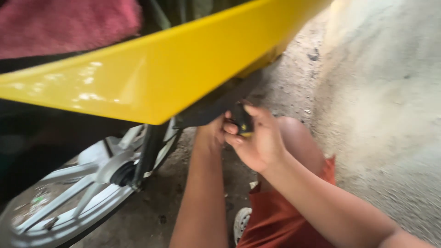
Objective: The person uses an Allen key to remove a screw from a motorcycle's side panel, then detaches the panel and a wire connector. They then use a screwdriver to remove a screw from the lower fairing and pull it away from the frame.
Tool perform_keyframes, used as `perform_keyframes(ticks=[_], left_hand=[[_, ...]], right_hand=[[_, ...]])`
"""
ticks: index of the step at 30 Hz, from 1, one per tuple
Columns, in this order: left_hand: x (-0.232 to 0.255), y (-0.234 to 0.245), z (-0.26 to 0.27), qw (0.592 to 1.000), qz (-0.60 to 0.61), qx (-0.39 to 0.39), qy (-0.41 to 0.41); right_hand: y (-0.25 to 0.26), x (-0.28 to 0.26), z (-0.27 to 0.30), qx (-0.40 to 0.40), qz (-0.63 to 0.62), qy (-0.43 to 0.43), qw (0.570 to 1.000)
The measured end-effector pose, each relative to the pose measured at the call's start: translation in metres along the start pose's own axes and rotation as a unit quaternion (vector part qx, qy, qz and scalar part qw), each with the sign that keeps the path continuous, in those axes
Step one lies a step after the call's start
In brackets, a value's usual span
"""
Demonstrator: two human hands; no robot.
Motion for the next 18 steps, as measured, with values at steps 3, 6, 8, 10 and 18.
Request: perform_keyframes(ticks=[3,6,8,10,18], left_hand=[[-0.002,0.001,0.003,1.000,-0.011,-0.007,0.017],[0.009,0.002,0.006,0.999,-0.023,-0.013,0.023],[0.017,0.005,0.009,0.999,-0.035,-0.010,0.025],[0.024,0.011,0.006,0.999,-0.036,-0.012,0.020],[0.038,0.012,0.008,0.992,0.043,-0.095,-0.067]], right_hand=[[-0.010,0.003,0.000,0.003,-0.008,0.010,1.000],[-0.015,0.006,0.004,0.012,0.014,0.028,0.999],[-0.014,0.013,0.009,0.028,0.026,0.012,0.999],[-0.021,0.017,0.012,0.051,0.050,-0.010,0.997],[-0.012,0.034,0.002,0.091,0.121,-0.046,0.987]])
Point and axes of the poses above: each hand's wrist, its own z-axis away from the middle knuckle, its own y-axis out of the back of the hand, x = y × z, the point moved 6 cm from there along -z, towards the middle knuckle, and after that the axes turned 3 degrees about -x, right-handed, at the moved point
